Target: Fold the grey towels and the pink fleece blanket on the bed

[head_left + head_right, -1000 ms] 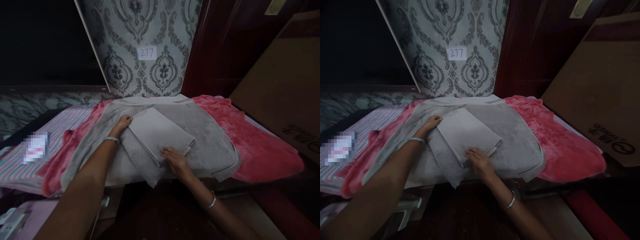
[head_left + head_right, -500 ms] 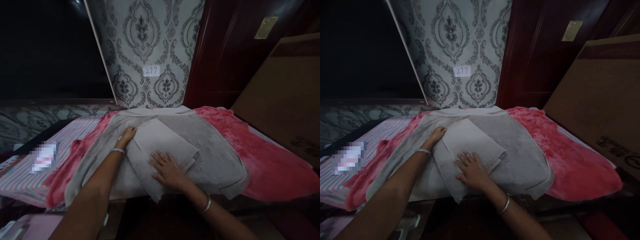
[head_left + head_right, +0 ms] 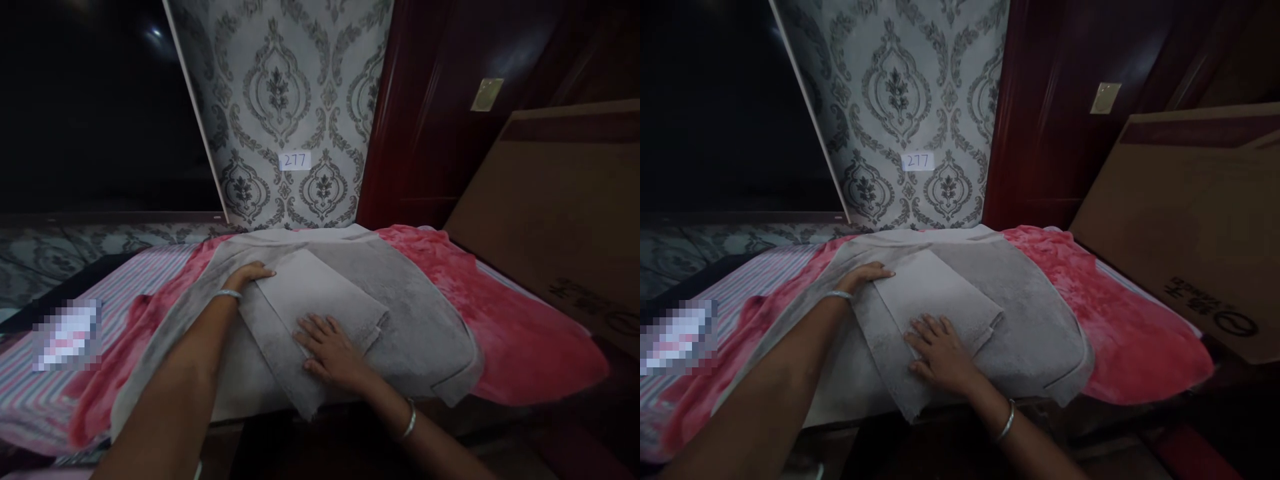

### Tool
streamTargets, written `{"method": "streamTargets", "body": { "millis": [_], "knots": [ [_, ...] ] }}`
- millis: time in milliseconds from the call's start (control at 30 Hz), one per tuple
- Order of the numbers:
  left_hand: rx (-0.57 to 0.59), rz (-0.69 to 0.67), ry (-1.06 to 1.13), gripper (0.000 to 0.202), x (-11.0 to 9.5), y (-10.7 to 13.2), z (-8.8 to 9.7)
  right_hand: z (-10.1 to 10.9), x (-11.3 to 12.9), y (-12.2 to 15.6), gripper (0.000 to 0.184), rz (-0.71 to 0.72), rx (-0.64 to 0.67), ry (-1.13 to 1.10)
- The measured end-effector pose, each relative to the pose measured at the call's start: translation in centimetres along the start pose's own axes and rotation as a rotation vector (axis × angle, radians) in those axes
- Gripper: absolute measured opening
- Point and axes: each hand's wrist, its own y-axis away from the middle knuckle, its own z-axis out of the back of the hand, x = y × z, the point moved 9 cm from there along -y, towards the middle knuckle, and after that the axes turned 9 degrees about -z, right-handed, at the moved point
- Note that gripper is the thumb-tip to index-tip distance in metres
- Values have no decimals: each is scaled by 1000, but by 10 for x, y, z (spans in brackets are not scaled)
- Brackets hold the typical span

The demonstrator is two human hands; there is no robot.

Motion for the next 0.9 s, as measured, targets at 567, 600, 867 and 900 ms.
{"method": "streamTargets", "body": {
  "millis": [567, 600, 867, 900],
  "knots": [
    [-213, -543, -393, 21, -188, 95, 75, 201, -71, -87, 91, 5, -485, 52],
    [-236, -592, -409, 19, -202, 109, 79, 216, -59, -92, 97, 42, -471, 131],
    [-276, -685, -483, 16, -230, 147, 92, 259, -18, -109, 33, 112, -206, 421],
    [-256, -641, -479, 17, -225, 140, 94, 260, -19, -112, 24, 98, -195, 405]
  ]
}}
